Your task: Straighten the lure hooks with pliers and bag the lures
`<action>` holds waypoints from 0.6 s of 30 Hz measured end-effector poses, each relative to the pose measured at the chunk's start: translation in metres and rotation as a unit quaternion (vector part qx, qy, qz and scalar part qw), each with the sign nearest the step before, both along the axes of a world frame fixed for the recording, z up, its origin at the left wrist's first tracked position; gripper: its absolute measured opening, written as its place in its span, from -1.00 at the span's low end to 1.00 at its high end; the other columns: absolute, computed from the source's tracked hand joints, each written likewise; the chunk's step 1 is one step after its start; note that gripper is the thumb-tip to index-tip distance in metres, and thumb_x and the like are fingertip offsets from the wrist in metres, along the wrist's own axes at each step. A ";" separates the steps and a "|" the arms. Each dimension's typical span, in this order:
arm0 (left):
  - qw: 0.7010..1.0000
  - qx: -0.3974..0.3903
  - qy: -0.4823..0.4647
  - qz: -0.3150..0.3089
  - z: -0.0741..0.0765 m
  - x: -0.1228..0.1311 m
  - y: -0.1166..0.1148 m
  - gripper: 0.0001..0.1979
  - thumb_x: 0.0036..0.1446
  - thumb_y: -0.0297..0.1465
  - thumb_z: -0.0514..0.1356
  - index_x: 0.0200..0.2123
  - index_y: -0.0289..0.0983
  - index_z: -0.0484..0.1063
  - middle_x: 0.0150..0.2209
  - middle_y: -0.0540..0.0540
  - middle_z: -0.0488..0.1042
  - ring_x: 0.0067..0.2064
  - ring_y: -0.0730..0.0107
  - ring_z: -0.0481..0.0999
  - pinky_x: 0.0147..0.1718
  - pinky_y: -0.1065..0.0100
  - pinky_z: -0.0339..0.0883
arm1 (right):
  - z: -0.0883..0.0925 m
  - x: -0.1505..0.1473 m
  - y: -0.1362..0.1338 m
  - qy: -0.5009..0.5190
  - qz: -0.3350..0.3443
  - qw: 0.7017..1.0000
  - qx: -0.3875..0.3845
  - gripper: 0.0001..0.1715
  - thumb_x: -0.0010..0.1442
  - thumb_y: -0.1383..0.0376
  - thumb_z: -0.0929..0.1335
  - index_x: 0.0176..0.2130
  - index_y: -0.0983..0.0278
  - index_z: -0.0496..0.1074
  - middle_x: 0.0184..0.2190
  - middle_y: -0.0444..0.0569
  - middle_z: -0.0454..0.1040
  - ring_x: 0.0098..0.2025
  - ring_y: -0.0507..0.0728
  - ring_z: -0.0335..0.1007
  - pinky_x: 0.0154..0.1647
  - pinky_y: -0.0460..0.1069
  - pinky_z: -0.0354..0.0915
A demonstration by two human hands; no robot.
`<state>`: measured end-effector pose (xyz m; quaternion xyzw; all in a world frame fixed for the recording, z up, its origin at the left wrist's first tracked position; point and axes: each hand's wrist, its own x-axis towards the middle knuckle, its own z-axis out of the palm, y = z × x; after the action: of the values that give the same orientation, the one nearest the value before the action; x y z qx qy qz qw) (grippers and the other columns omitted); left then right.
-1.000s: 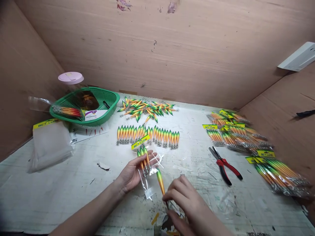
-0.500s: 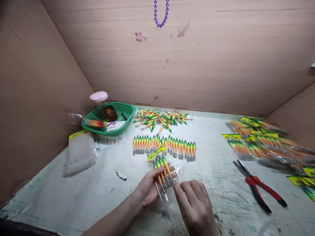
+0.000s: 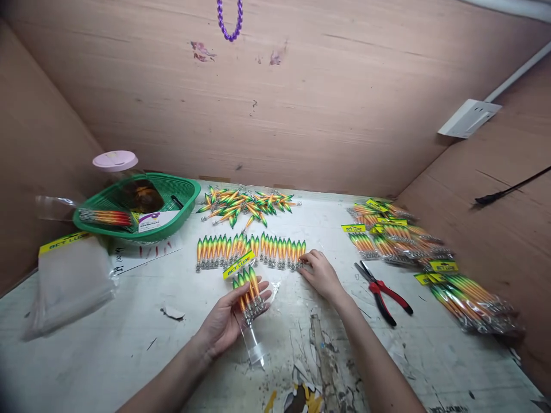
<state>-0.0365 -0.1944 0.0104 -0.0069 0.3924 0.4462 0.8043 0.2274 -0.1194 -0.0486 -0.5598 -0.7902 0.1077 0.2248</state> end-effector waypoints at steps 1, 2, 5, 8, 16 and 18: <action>1.000 0.001 -0.001 -0.001 0.000 0.000 0.000 -0.74 0.25 -0.52 0.16 -0.01 -0.51 0.41 -0.05 -0.39 0.59 -0.18 0.09 0.67 -0.26 0.21 0.58 | -0.002 -0.001 -0.001 0.007 0.004 1.000 -0.006 -0.71 0.33 0.16 0.35 -0.03 0.28 0.43 -0.07 -0.01 0.49 -0.15 0.10 0.48 -0.15 0.08 0.45; 1.000 0.000 -0.002 -0.002 0.001 0.000 0.000 -0.73 0.25 -0.52 0.16 -0.01 -0.51 0.41 -0.05 -0.39 0.59 -0.19 0.09 0.67 -0.26 0.21 0.58 | -0.003 -0.001 -0.002 0.015 0.005 1.000 -0.010 -0.71 0.34 0.16 0.35 -0.03 0.27 0.43 -0.07 -0.01 0.49 -0.15 0.10 0.48 -0.15 0.08 0.45; 1.000 -0.007 0.004 0.000 0.004 0.000 0.001 -0.73 0.26 -0.52 0.15 0.00 -0.52 0.40 -0.06 -0.39 0.59 -0.20 0.10 0.67 -0.26 0.21 0.59 | 0.006 0.000 -0.008 0.046 -0.003 0.999 -0.009 -0.72 0.34 0.15 0.34 -0.06 0.28 0.44 -0.11 -0.03 0.49 -0.20 0.08 0.47 -0.18 0.06 0.44; 1.000 -0.009 0.006 0.003 0.005 -0.001 0.001 -0.74 0.26 -0.53 0.15 -0.01 -0.52 0.41 -0.08 -0.38 0.60 -0.20 0.10 0.67 -0.25 0.20 0.59 | 0.038 0.001 -0.030 0.085 -0.007 0.996 -0.001 -0.72 0.34 0.11 0.32 -0.13 0.27 0.44 -0.23 -0.05 0.49 -0.26 0.08 0.44 -0.22 0.05 0.42; 1.000 -0.011 0.003 0.009 -0.002 -0.002 0.004 -0.79 0.25 -0.54 0.15 -0.06 -0.49 0.44 -0.07 -0.34 0.60 -0.18 0.10 0.66 -0.25 0.20 0.59 | 0.148 -0.023 -0.131 0.127 0.287 0.929 -0.194 -0.81 0.31 0.18 0.37 -0.06 0.11 0.44 -0.30 -0.08 0.50 -0.22 0.10 0.46 -0.15 -0.01 0.43; 1.000 -0.012 0.006 0.006 -0.002 -0.001 0.004 -0.80 0.24 -0.54 0.15 -0.07 -0.48 0.45 -0.07 -0.33 0.60 -0.18 0.11 0.66 -0.23 0.20 0.58 | 0.143 -0.039 -0.138 0.086 0.281 0.943 -0.157 -0.77 0.27 0.32 0.39 -0.05 0.13 0.42 -0.28 -0.08 0.51 -0.21 0.09 0.46 -0.12 -0.02 0.42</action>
<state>-0.0376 -0.1906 0.0080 -0.0164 0.4028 0.4460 0.7991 0.1887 -0.2574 0.0945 -0.3320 -0.8660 0.3371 0.1617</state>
